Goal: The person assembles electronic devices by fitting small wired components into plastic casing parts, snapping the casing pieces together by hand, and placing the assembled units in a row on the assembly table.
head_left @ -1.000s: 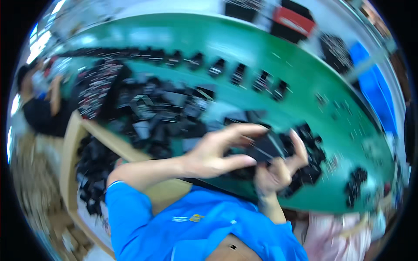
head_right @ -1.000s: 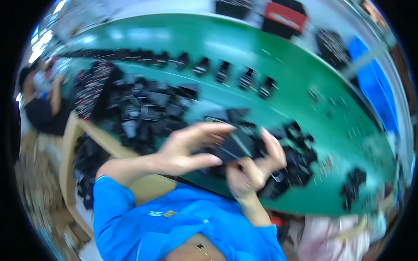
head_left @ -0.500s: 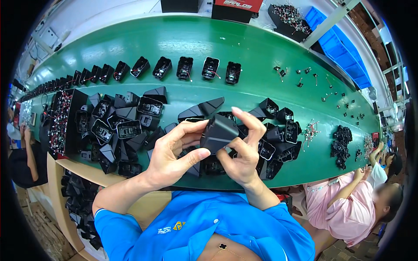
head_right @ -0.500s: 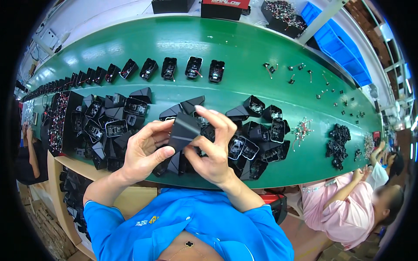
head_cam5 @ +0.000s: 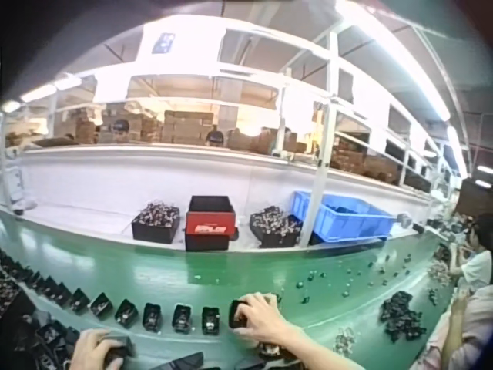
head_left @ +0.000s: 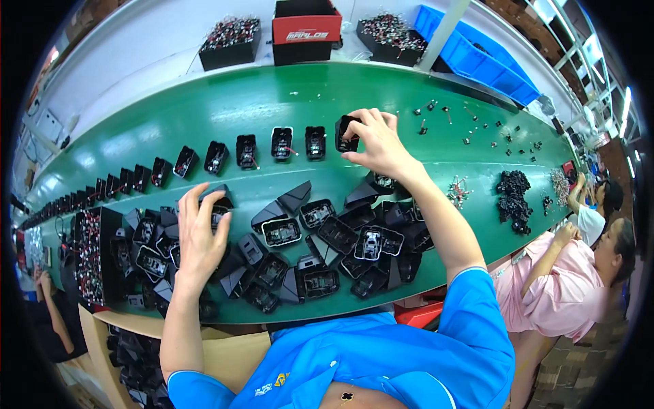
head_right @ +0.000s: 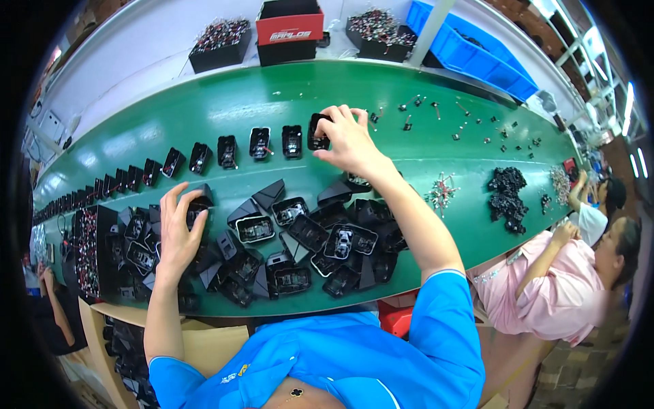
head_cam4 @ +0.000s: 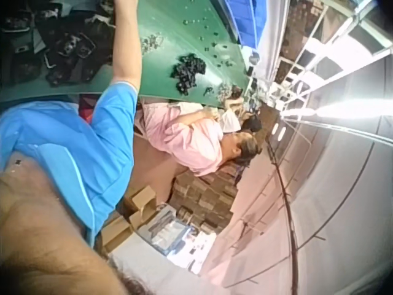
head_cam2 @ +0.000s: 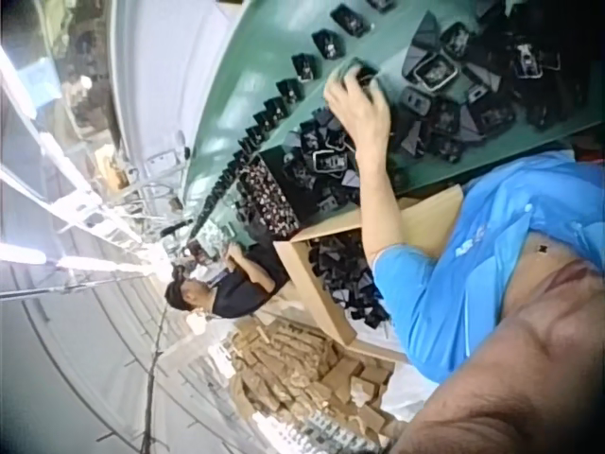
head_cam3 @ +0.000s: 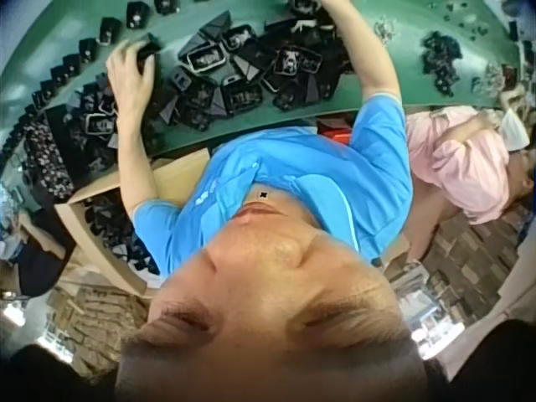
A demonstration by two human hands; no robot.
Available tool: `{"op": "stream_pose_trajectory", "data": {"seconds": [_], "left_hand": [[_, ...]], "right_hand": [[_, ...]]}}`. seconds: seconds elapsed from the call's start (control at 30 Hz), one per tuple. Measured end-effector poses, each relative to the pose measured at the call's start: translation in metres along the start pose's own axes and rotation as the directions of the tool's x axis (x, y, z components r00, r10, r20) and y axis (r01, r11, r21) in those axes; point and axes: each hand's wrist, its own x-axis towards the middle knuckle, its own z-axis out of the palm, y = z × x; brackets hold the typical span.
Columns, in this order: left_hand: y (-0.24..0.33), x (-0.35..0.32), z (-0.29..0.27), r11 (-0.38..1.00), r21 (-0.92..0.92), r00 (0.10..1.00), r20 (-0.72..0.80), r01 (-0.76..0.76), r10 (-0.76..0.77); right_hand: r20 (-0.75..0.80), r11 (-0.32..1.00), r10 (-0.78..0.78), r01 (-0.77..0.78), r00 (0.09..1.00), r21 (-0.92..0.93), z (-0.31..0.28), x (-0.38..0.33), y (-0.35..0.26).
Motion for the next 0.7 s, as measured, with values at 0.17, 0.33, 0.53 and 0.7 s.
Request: {"op": "stream_pose_trajectory", "data": {"seconds": [0.17, 0.33, 0.53, 0.7], "left_hand": [[-0.024, -0.007, 0.001, 0.970, 0.236, 0.995, 0.076, 0.050, -0.070], [-0.030, -0.010, 0.002, 0.940, 0.341, 0.995, 0.098, -0.005, -0.030], [-0.023, -0.004, 0.003, 0.922, 0.386, 0.998, 0.048, 0.011, -0.032], [-0.028, -0.001, 0.007, 0.913, 0.408, 0.998, -0.041, -0.019, 0.040]], "right_hand": [[0.313, 0.997, 0.058, -0.041, 0.948, -0.061, 0.029, 0.015, 0.042], [0.377, 0.997, 0.058, -0.032, 0.924, -0.075, 0.043, 0.021, 0.047], [0.458, 0.994, 0.096, -0.061, 0.884, -0.091, 0.043, 0.026, 0.040], [0.412, 0.996, 0.085, -0.094, 0.907, 0.002, 0.026, 0.020, 0.041]]}}
